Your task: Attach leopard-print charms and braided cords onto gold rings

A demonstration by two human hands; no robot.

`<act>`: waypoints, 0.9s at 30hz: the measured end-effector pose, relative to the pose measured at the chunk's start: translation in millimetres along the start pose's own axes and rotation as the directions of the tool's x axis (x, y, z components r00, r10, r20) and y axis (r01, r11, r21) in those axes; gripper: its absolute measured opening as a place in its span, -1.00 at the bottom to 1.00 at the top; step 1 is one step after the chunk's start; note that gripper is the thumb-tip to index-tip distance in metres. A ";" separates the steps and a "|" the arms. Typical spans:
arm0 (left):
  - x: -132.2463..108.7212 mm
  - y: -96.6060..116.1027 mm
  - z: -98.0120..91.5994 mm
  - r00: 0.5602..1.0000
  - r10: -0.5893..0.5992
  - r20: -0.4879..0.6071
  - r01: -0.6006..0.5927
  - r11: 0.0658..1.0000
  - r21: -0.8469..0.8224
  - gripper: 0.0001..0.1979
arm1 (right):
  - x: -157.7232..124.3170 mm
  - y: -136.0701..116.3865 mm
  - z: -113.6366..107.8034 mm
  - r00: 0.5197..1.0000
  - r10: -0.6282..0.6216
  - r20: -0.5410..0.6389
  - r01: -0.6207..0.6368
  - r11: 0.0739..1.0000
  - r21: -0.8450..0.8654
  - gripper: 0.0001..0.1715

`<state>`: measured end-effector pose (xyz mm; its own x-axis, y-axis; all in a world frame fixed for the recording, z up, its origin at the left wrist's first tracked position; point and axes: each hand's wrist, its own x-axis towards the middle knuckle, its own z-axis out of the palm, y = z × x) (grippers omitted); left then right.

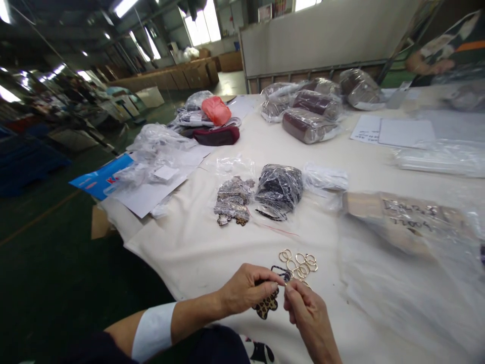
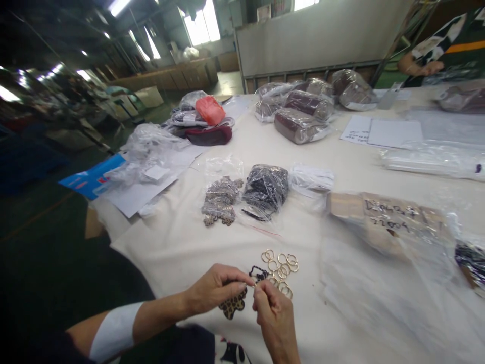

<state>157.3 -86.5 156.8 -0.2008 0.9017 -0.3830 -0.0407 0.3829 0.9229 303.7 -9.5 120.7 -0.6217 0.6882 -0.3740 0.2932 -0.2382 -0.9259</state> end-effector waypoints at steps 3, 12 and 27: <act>-0.9 -0.5 0.8 0.999 0.030 -0.040 -0.029 0.999 0.027 -0.69 | -2.1 2.9 0.5 0.999 -0.038 -0.025 0.036 0.996 -0.078 -0.60; 0.5 0.4 1.4 0.999 -0.003 -0.049 0.002 1.000 -0.012 -0.76 | -3.3 7.4 10.2 0.970 -0.245 0.002 0.232 0.917 -0.326 -0.59; -2.6 -8.1 -6.6 0.996 0.080 -0.050 -0.069 0.980 0.188 -0.96 | -1.0 12.0 12.3 0.778 -0.607 0.160 0.525 0.490 -0.696 -0.76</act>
<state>151.6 -93.2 150.6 -0.2521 0.9181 -0.3058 0.1580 0.3508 0.9230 298.9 -21.5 109.2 -0.7780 0.5708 0.2625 0.3228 0.7217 -0.6123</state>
